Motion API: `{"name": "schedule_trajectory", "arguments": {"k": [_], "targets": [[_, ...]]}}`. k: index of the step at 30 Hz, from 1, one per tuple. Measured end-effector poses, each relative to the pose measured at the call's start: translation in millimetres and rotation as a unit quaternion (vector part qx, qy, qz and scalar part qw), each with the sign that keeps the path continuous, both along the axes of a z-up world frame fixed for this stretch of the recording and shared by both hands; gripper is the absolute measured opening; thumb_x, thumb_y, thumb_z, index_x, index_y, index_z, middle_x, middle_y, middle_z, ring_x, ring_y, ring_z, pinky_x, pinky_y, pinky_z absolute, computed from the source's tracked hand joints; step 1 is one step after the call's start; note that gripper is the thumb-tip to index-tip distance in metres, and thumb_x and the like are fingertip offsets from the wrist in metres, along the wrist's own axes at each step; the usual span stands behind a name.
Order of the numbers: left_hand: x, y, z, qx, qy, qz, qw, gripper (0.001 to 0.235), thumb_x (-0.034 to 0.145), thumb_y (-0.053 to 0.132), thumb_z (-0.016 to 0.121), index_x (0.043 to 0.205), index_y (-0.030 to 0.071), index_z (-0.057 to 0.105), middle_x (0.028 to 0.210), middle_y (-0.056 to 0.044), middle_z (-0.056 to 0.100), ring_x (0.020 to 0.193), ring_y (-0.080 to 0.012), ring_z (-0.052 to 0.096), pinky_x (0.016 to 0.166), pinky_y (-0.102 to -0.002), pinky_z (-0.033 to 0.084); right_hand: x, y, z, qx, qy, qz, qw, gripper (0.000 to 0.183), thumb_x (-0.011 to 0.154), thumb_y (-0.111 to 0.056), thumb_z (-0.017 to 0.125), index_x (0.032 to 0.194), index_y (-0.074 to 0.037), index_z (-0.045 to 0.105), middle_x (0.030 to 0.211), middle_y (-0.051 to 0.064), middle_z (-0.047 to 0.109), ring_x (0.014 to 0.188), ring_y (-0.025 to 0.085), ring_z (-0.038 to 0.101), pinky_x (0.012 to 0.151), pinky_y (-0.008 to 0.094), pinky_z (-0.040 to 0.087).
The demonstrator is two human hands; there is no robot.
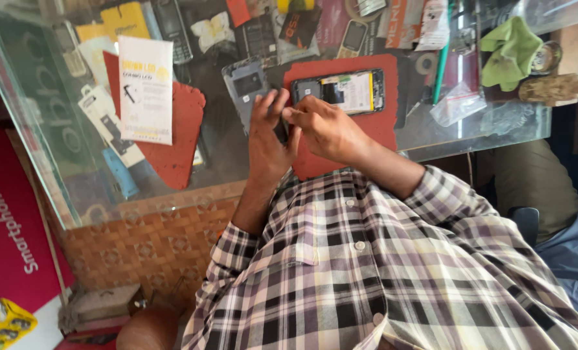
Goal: The person disassembles a smartphone using a screwdriver, removes internal components like the battery and circuit boards, and subsequently begins the reassembly process.
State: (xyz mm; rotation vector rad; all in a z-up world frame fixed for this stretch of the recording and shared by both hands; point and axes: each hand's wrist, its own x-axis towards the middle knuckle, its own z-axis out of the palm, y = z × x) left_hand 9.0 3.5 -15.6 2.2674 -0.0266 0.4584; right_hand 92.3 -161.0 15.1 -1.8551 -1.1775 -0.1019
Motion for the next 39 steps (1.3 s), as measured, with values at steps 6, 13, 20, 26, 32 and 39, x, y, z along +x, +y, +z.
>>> {"name": "schedule_trajectory", "arguments": {"k": [6,13,20,26,32,39], "targets": [[4.0,3.6,3.9,-0.012,-0.041,-0.028,0.999,0.084,0.093,0.004,0.077,0.159,-0.002,0.026,0.163,-0.02,0.04,0.155,-0.0404,0.037,0.131,-0.053,0.03,6.0,3.4,21.5,0.048,-0.019,0.003,0.999,0.055,0.084,0.0,0.075,0.132,-0.011,0.049,0.106,0.017,0.058,0.091,0.037,0.064,0.073,0.044,0.056],[5.2,-2.3,12.2,0.011,-0.025,-0.009,1.0,0.074,0.094,0.003,0.074,0.154,-0.002,0.033,0.158,-0.023,0.045,0.151,-0.0427,0.042,0.13,-0.055,0.031,2.8,-1.4,-10.9,0.008,0.037,0.017,0.999,0.071,0.085,0.002,0.075,0.146,-0.017,0.045,0.117,0.014,0.059,0.097,0.036,0.065,0.07,0.04,0.058],[8.8,-3.5,8.7,0.026,-0.065,-0.006,0.998,0.07,0.094,0.005,0.071,0.152,-0.002,0.033,0.158,-0.023,0.046,0.151,-0.0426,0.044,0.132,-0.057,0.029,4.3,1.5,-12.1,0.041,-0.032,-0.001,0.999,0.073,0.089,-0.003,0.077,0.151,-0.02,0.041,0.104,0.009,0.054,0.091,0.035,0.059,0.064,0.041,0.054],[9.4,-5.7,8.4,0.04,-0.042,-0.005,0.998,0.073,0.095,0.014,0.073,0.155,-0.003,0.035,0.16,-0.021,0.045,0.152,-0.0418,0.043,0.131,-0.057,0.031,6.2,-3.6,-25.8,-0.06,-0.009,0.045,0.997,0.064,0.092,0.002,0.074,0.148,-0.017,0.05,0.107,0.013,0.058,0.094,0.034,0.067,0.069,0.041,0.059],[10.9,-8.5,14.7,0.114,0.008,-0.012,0.993,0.08,0.096,0.042,0.077,0.157,0.007,0.039,0.165,-0.018,0.04,0.156,-0.0402,0.036,0.131,-0.058,0.026,29.3,-51.6,17.4,0.054,0.11,-0.069,0.99,0.057,0.087,0.01,0.069,0.137,-0.008,0.05,0.117,0.014,0.066,0.1,0.028,0.073,0.077,0.035,0.064],[17.0,-16.0,18.2,0.186,0.026,-0.048,0.981,0.078,0.098,0.041,0.076,0.159,0.01,0.04,0.167,-0.019,0.035,0.157,-0.0383,0.029,0.131,-0.059,0.023,80.5,-194.9,29.1,-0.242,0.006,-0.373,0.896,0.042,0.107,-0.002,0.064,0.148,0.0,0.051,0.109,0.017,0.067,0.074,0.028,0.065,0.056,0.04,0.052]]}}
